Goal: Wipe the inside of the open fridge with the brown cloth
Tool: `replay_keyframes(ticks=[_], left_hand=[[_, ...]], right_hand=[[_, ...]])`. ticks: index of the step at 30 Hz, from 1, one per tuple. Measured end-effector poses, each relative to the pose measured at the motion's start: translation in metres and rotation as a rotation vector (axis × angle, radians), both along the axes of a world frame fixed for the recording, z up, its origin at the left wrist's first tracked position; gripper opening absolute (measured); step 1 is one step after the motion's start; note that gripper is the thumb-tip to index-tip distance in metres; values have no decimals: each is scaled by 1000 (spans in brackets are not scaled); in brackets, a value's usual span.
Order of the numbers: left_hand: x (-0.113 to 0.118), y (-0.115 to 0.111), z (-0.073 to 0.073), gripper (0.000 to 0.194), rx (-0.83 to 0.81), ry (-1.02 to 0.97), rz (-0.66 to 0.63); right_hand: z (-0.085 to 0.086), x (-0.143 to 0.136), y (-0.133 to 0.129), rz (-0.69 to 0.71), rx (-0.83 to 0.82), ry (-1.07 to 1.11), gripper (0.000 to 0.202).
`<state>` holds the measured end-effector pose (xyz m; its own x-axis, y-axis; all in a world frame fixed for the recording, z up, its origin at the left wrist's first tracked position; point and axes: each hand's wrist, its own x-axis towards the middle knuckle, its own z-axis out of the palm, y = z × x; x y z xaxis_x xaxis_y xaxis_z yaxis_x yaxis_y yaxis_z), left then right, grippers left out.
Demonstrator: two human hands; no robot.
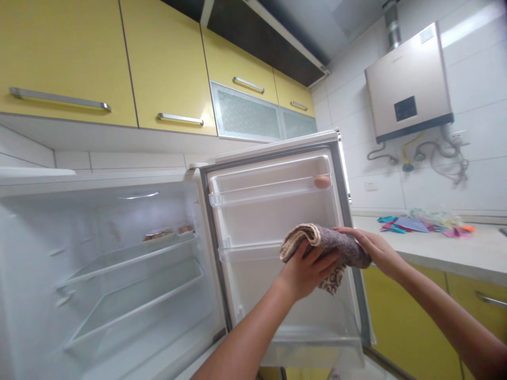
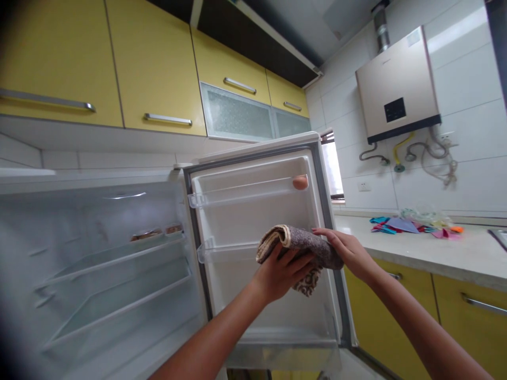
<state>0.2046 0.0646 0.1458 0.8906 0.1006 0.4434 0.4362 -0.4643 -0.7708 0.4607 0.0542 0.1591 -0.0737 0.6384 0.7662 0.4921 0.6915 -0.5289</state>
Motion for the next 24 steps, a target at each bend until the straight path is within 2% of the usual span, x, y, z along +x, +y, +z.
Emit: replay_keyframes(ticks=[2, 5, 9, 13, 16, 18, 20, 22, 24], left_hand=[[-12, 0, -5, 56, 29, -58, 30], [-35, 1, -20, 54, 61, -164, 89], [-72, 1, -43, 58, 20, -328, 225], [-107, -4, -66, 70, -44, -516, 371], [-124, -7, -84, 74, -60, -698, 414], [-131, -8, -93, 76, -70, -860, 383], [-135, -5, -94, 77, -105, -1066, 298], [-136, -1, -86, 74, -162, -1344, 164], [-135, 4, -69, 63, -252, -1677, 0]], right_hand=[[1, -2, 0, -67, 15, -20, 59], [-1, -7, 4, -137, 43, -25, 57], [-3, -12, 9, -178, 56, -45, 56], [-4, -14, 10, -218, 85, -70, 54], [-7, -17, 8, -191, 115, -75, 48], [-9, -18, 6, -182, 134, -85, 45], [-12, -20, 4, -187, 153, -91, 43], [-14, -21, 3, -196, 171, -91, 41], [-15, -22, 2, -203, 192, -89, 39]])
